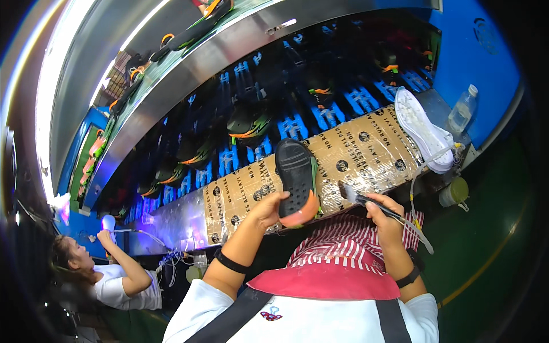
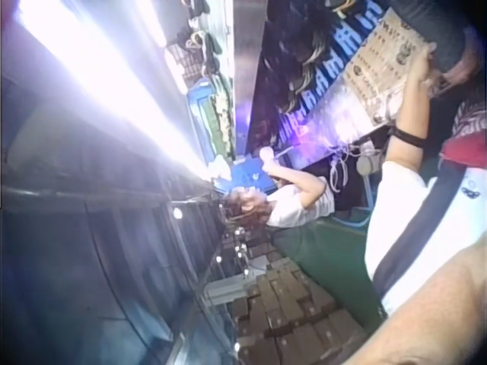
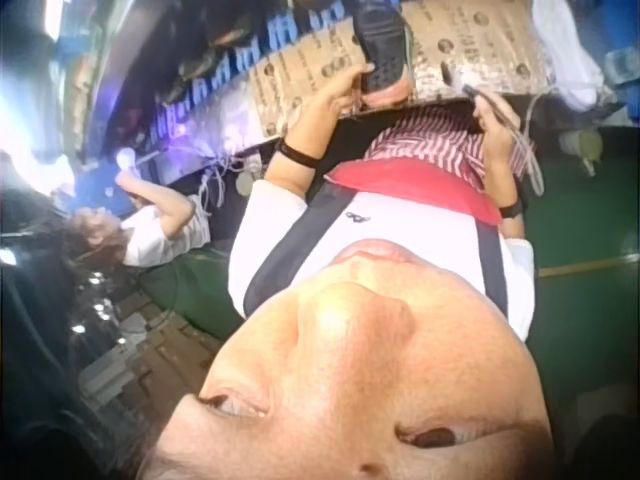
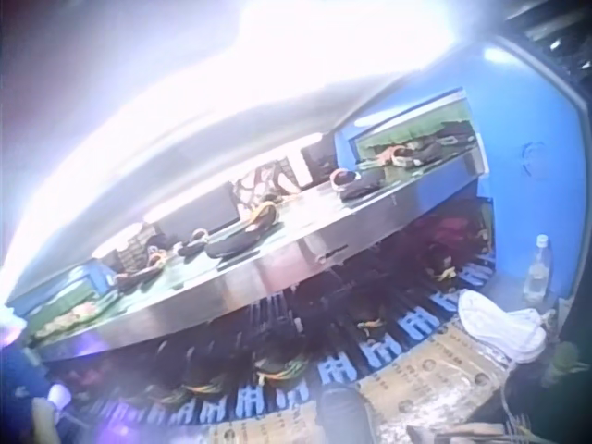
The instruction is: The recorder uses a specialized brush or dispenser tool to apply a clear adhesive or primer to the interior surfaces and perimeter of black shoe soles.
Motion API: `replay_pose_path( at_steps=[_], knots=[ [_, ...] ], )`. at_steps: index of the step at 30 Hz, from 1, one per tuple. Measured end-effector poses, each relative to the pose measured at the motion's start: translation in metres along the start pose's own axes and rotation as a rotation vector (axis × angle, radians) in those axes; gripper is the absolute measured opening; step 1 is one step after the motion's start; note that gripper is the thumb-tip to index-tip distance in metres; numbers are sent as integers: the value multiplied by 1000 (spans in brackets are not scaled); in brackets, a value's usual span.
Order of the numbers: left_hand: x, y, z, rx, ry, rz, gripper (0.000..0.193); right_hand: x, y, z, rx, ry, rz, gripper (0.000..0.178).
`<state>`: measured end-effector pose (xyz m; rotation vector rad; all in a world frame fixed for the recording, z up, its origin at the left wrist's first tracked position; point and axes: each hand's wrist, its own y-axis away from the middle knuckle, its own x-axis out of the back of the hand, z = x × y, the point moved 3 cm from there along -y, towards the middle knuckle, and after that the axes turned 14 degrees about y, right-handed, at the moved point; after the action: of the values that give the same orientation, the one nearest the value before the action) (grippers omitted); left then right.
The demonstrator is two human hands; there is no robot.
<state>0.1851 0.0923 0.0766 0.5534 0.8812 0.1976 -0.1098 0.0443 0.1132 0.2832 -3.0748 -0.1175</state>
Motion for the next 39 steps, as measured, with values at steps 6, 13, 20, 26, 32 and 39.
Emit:
replay_pose_path(
  at_steps=[6,13,20,26,32,39],
  knots=[
    [-30,10,-35,-47,714,-506,71,12,6,10,1,-103,65,27],
    [-18,3,-75,15,758,-469,72,14,4,4,62,-197,-22,31],
    [-37,6,-78,-57,567,-524,80,-6,2,-43,115,-133,-140,22],
    [-49,-7,-92,-14,637,-476,63,-46,4,-92,634,245,-221,20],
    [-71,6,-97,13,514,-564,60,-65,-8,-111,1086,669,123,21],
    [-62,2,-96,74,547,-475,59,-81,0,-96,1083,628,-107,25]
  ],
)
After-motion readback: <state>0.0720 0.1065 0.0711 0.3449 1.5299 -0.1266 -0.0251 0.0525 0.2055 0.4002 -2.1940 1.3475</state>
